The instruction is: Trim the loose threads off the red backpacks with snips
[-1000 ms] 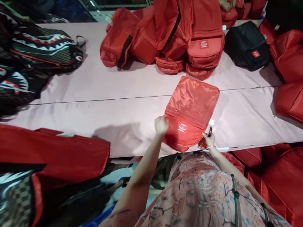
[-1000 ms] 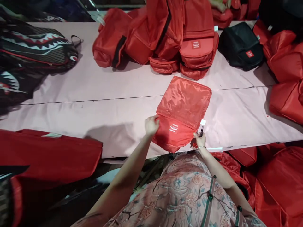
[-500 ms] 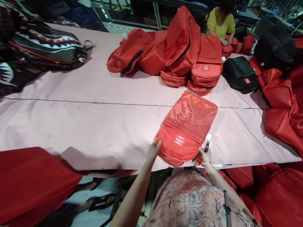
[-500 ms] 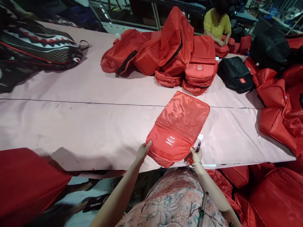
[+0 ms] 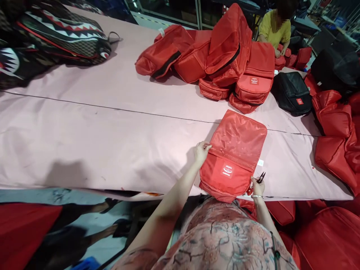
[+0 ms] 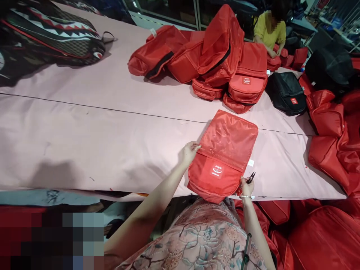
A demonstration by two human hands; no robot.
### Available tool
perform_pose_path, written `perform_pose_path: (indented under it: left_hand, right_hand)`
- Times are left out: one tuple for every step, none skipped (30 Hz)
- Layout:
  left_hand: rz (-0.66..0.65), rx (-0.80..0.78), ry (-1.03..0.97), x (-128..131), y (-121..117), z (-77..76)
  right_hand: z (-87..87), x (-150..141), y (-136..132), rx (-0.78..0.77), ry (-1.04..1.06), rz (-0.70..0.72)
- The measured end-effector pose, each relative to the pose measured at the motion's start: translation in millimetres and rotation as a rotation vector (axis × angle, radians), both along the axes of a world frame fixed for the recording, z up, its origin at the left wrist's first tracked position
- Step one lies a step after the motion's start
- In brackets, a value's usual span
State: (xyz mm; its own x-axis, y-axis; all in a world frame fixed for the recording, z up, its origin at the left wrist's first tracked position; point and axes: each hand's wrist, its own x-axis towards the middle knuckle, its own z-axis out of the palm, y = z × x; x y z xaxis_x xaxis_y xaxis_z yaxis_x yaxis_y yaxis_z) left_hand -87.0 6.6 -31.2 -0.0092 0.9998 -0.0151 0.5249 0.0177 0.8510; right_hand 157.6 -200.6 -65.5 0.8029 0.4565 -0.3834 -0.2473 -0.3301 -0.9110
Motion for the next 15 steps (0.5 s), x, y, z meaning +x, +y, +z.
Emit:
perform_pose_path:
  left_hand:
    - [-0.013, 0.013, -0.017, 5.7, -3.6, -3.1]
    - [-0.022, 0.019, -0.042, 10.8, -8.4, -5.4]
    - [-0.016, 0.008, -0.088, 15.1, -13.8, -6.8]
    - [0.006, -0.020, -0.165, 18.5, -19.4, -7.3]
    - [0.048, -0.060, -0.274, 20.8, -25.0, -7.0]
    - [0.100, -0.103, -0.400, 21.7, -30.2, -6.2]
    - [0.155, -0.138, -0.522, 21.0, -35.3, -5.1]
    - [0.206, -0.156, -0.623, 18.6, -40.1, -4.1]
    - [0.245, -0.159, -0.692, 14.5, -44.7, -3.4]
    - [0.271, -0.153, -0.730, 8.8, -49.4, -3.4]
    - [0.294, -0.151, -0.747, 1.7, -54.0, -4.0]
    - [0.310, -0.159, -0.751, -6.2, -58.5, -5.5]
    - [0.322, -0.178, -0.746, -14.5, -62.8, -7.7]
    - [0.328, -0.205, -0.732, -22.4, -66.5, -10.5]
    - [0.321, -0.233, -0.707, -29.3, -69.5, -13.6]
  right_hand:
    - [1.8, 7.8, -3.0, -0.018, -0.012, -0.016]
    - [3.3, 15.5, -5.9, -0.037, -0.031, -0.029]
    - [4.3, 22.8, -8.9, -0.052, -0.058, -0.037]
    - [4.8, 29.5, -11.8, -0.061, -0.094, -0.043]
    - [4.9, 35.3, -14.7, -0.066, -0.136, -0.047]
    - [4.6, 40.0, -17.4, -0.068, -0.180, -0.050]
    - [4.2, 43.4, -19.9, -0.069, -0.223, -0.051]
    - [3.6, 45.6, -22.0, -0.070, -0.258, -0.051]
    - [3.0, 46.6, -23.5, -0.069, -0.281, -0.048]
    - [2.5, 46.3, -24.4, -0.070, -0.295, -0.042]
    - [2.0, 45.2, -24.4, -0.070, -0.300, -0.035]
    - [1.5, 43.3, -23.6, -0.068, -0.302, -0.027]
    - [1.2, 41.0, -22.2, -0.066, -0.302, -0.018]
    - [0.9, 38.5, -20.1, -0.062, -0.303, -0.009]
    - [0.7, 36.1, -17.8, -0.058, -0.304, -0.001]
